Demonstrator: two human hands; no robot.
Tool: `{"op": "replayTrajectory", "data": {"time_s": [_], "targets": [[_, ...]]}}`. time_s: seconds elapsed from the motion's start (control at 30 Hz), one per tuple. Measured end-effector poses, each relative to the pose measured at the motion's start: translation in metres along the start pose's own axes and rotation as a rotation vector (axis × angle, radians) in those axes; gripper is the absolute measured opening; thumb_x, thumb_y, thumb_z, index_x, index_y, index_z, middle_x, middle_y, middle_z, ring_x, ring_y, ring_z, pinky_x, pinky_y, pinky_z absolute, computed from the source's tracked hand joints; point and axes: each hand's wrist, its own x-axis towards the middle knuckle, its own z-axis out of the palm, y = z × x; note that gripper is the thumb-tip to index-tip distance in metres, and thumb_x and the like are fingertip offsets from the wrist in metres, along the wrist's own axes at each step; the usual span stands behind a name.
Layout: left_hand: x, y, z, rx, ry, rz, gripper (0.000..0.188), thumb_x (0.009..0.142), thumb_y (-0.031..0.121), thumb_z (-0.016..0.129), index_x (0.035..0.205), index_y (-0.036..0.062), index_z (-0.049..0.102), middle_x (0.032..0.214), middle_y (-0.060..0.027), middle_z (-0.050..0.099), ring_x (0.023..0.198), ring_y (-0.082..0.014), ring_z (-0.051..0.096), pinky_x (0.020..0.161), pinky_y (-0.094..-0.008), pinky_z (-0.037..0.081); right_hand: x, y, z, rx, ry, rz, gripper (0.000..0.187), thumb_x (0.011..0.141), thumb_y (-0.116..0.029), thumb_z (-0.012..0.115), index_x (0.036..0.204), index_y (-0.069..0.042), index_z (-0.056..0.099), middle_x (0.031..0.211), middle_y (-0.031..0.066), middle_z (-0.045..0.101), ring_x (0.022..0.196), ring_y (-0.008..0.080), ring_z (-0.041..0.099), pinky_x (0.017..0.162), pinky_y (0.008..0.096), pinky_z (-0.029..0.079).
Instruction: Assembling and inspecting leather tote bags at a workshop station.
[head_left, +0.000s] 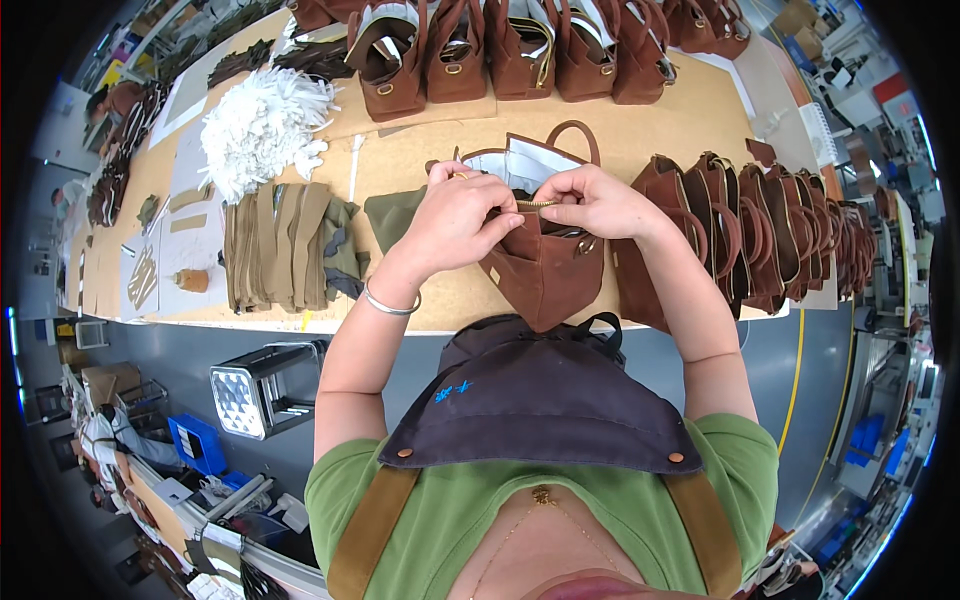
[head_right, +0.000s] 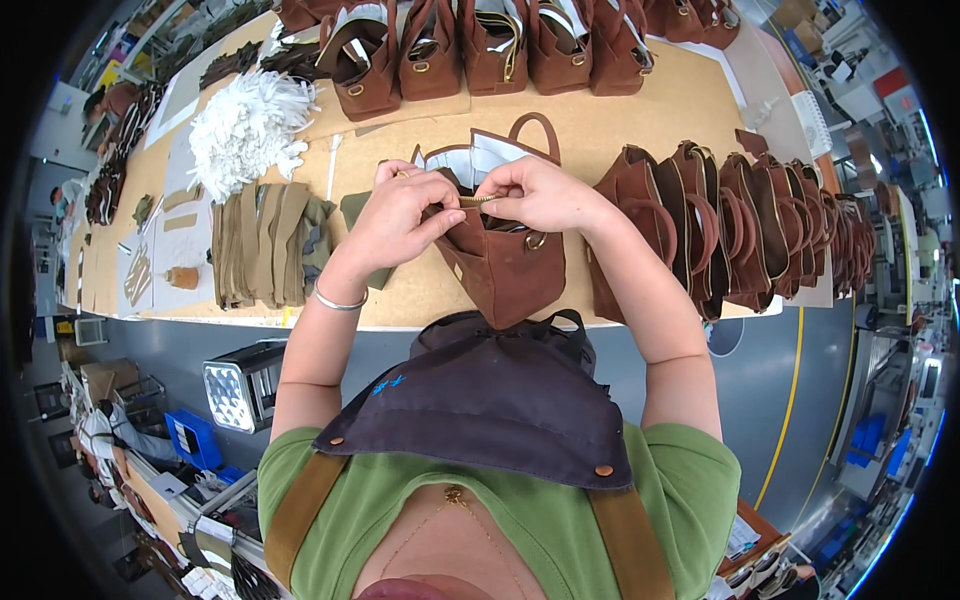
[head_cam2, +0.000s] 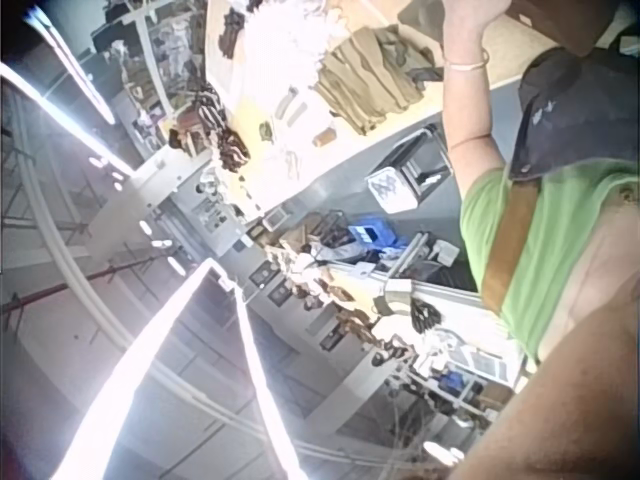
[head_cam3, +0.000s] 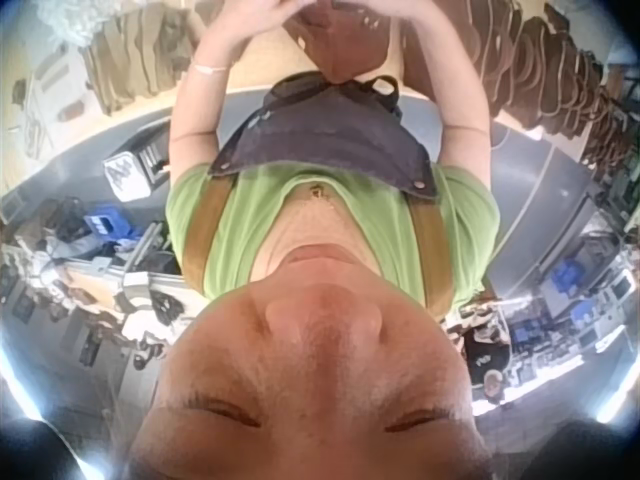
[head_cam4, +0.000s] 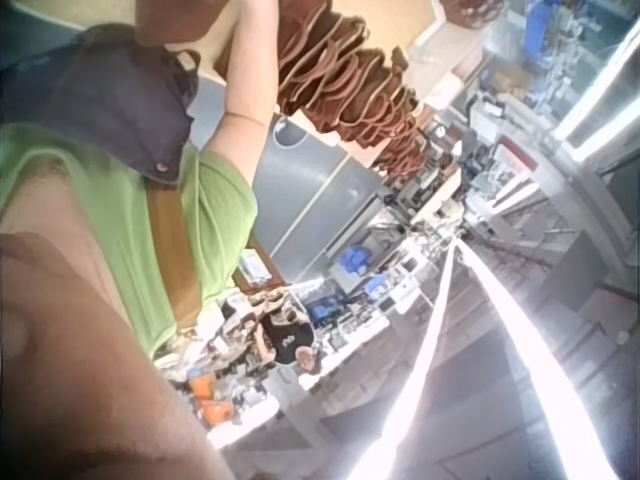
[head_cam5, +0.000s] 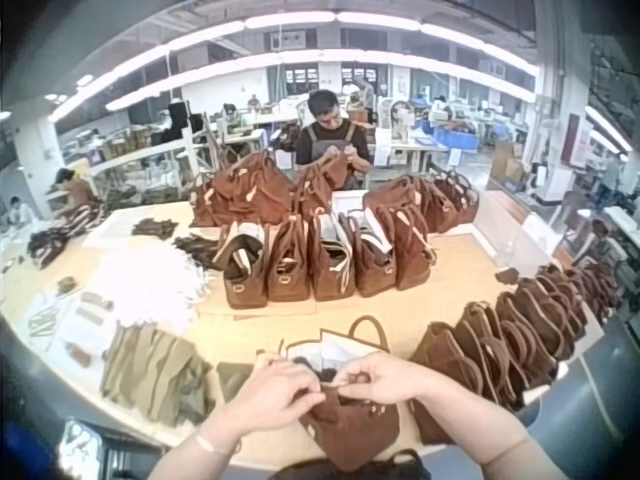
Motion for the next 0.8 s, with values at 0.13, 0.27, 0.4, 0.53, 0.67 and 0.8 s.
{"op": "replayTrajectory", "data": {"time_s": [0.13, 0.27, 0.4, 0.53, 0.67, 0.8], "targets": [[0.0007, 0.0032, -0.0017, 0.000, -0.004, -0.009, 0.021, 0.086, 0.026, 0.070, 0.078, 0.0091, 0.061, 0.079, -0.0031, 0.064, 0.080, -0.0242, 0.059, 0.093, -0.0372, 0.031, -0.0003, 0.0022, 0.0002, -0.024, 0.026, -0.017, 0.010, 0.089, -0.005, 0.067, 0.098, -0.001, 0.070, 0.086, -0.0021, 0.066, 0.078, 0.0037, 0.056, 0.073, 0.0232, 0.049], [-0.0006, 0.0006, 0.0003, 0.005, 0.027, 0.007, 0.022, 0.087, 0.027, 0.070, 0.078, 0.0090, 0.061, 0.079, -0.0033, 0.064, 0.079, -0.0242, 0.059, 0.093, -0.0374, 0.031, -0.0003, 0.0025, -0.0005, -0.084, 0.055, -0.014, 0.011, 0.088, -0.008, 0.069, 0.097, -0.002, 0.071, 0.081, -0.0017, 0.066, 0.075, 0.0045, 0.055, 0.070, 0.0245, 0.048], [-0.0003, -0.0005, 0.0016, 0.012, 0.029, 0.013, 0.023, 0.088, 0.028, 0.069, 0.078, 0.0090, 0.062, 0.078, -0.0037, 0.065, 0.078, -0.0242, 0.060, 0.093, -0.0376, 0.032, 0.0005, 0.0068, -0.0001, -0.124, 0.076, -0.043, 0.013, 0.087, -0.011, 0.070, 0.097, -0.003, 0.072, 0.078, -0.0003, 0.066, 0.070, 0.0063, 0.053, 0.066, 0.0258, 0.046], [0.0009, 0.0002, 0.0017, 0.024, 0.015, 0.005, 0.023, 0.089, 0.028, 0.069, 0.077, 0.0090, 0.063, 0.077, -0.0044, 0.065, 0.078, -0.0244, 0.060, 0.093, -0.0379, 0.032, 0.0006, 0.0045, 0.0006, -0.169, 0.079, -0.015, 0.014, 0.087, -0.012, 0.070, 0.097, -0.003, 0.072, 0.078, 0.0009, 0.066, 0.071, 0.0076, 0.054, 0.068, 0.0271, 0.047], [-0.0002, -0.0005, 0.0038, 0.040, 0.027, 0.009, 0.023, 0.089, 0.027, 0.068, 0.077, 0.0090, 0.062, 0.077, -0.0049, 0.065, 0.078, -0.0250, 0.060, 0.093, -0.0381, 0.032, 0.0000, 0.0015, 0.0005, -0.165, 0.067, -0.030, 0.013, 0.087, -0.012, 0.069, 0.097, -0.003, 0.072, 0.080, 0.0022, 0.068, 0.075, 0.0091, 0.058, 0.072, 0.0283, 0.049], [0.0003, 0.0013, 0.0023, 0.028, 0.017, 0.004, 0.023, 0.089, 0.027, 0.068, 0.077, 0.0090, 0.061, 0.076, -0.0052, 0.064, 0.079, -0.0254, 0.060, 0.092, -0.0382, 0.032, 0.0002, 0.0007, -0.0003, -0.165, 0.061, -0.016, 0.013, 0.087, -0.011, 0.069, 0.097, -0.003, 0.072, 0.082, 0.0039, 0.070, 0.078, 0.0108, 0.060, 0.076, 0.0293, 0.050]]}}
